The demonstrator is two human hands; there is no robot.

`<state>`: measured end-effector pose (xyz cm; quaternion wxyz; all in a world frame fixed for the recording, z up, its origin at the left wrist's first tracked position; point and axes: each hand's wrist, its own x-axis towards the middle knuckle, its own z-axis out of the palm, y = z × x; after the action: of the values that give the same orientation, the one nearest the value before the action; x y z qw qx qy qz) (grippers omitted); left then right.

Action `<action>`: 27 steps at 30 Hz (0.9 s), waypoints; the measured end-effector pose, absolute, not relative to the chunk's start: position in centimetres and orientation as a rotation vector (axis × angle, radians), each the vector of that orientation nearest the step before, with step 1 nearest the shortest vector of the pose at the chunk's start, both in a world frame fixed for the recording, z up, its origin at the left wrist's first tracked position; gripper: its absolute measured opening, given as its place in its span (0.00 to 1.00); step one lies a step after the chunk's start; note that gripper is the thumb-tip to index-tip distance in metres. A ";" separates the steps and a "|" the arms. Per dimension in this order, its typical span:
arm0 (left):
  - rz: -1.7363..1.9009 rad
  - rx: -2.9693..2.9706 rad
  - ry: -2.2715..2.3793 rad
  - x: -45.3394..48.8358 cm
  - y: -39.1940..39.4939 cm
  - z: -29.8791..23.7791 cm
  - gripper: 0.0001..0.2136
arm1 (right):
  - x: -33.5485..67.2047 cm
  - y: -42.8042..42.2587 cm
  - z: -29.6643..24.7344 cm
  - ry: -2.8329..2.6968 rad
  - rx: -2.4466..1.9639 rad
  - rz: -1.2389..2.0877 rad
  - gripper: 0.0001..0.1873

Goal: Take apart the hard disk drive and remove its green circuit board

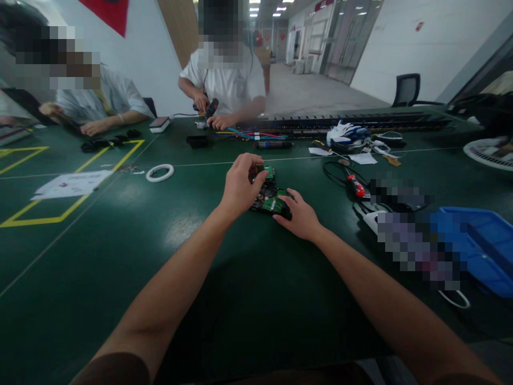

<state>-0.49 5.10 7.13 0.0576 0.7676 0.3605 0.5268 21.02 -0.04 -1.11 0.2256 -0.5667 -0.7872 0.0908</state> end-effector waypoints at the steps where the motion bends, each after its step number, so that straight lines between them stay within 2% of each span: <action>1: 1.600 2.349 1.113 -0.6 5.1 7.3 0.12 | 21.0 0.0 -1.1 -2.171 -1.562 0.253 0.35; 6: 1.637 2.388 1.166 -0.7 4.7 7.8 0.12 | 21.1 0.0 -1.2 -2.168 -1.568 0.273 0.36; 11: 1.647 2.372 1.129 -0.5 4.6 7.8 0.07 | 21.1 -0.1 -1.1 -2.176 -1.560 0.256 0.35; 19: 1.678 2.166 1.102 0.0 5.1 6.5 0.15 | 21.1 -0.1 -1.0 -2.180 -1.567 0.259 0.35; 27: 1.628 2.263 1.103 -0.2 4.8 7.1 0.11 | 21.0 0.0 -1.1 -2.178 -1.562 0.245 0.35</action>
<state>-0.21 4.79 7.05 0.0715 0.7529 0.3670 0.5416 21.04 -0.05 -1.11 0.2233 -0.5657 -0.7889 0.0888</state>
